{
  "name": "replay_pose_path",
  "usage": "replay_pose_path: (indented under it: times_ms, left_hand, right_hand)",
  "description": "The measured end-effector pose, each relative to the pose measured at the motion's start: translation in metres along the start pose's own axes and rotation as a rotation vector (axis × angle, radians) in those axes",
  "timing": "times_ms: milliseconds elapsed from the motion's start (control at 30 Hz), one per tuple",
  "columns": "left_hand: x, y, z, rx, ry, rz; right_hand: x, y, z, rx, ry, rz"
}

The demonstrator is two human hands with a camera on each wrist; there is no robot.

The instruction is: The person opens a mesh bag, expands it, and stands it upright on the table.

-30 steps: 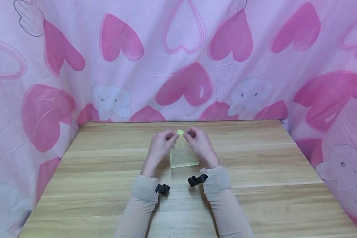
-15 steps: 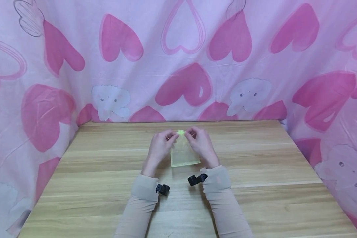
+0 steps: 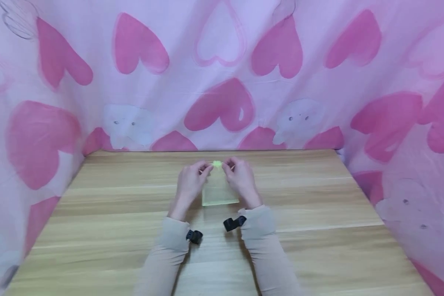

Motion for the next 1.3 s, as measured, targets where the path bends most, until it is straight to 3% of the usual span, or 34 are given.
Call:
replay_pose_path:
  times_ms: [133, 267, 433, 733, 967, 1300]
  left_hand:
    - [0.010, 0.001, 0.003, -0.025, 0.043, -0.036]
    - [0.007, 0.001, 0.001, -0.034, 0.033, -0.020]
    - [0.006, 0.002, -0.001, -0.031, 0.023, -0.053]
    - [0.008, 0.003, -0.001, 0.022, -0.064, -0.097]
    - [0.009, 0.004, -0.001, 0.065, -0.128, -0.094]
    - [0.008, 0.004, 0.001, 0.100, -0.182, -0.052]
  right_hand:
    - [-0.007, -0.001, 0.007, -0.002, -0.002, -0.001]
    - [-0.003, -0.001, 0.004, -0.013, -0.022, -0.042]
    - [0.001, 0.000, 0.000, -0.011, -0.003, -0.070]
    - [0.007, 0.001, -0.002, -0.042, 0.076, -0.137]
    - [0.010, 0.001, -0.002, -0.093, 0.156, -0.053]
    - [0.009, 0.000, 0.001, -0.034, 0.232, 0.029]
Point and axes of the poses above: each hand's wrist, its own y-axis towards the middle knuckle, its own x-axis out of the back of the hand, z = x × y, the point moved 4 cm from there along y, towards the middle knuckle, and after that the axes turned 13 degrees about -z, right-handed, at the moved point
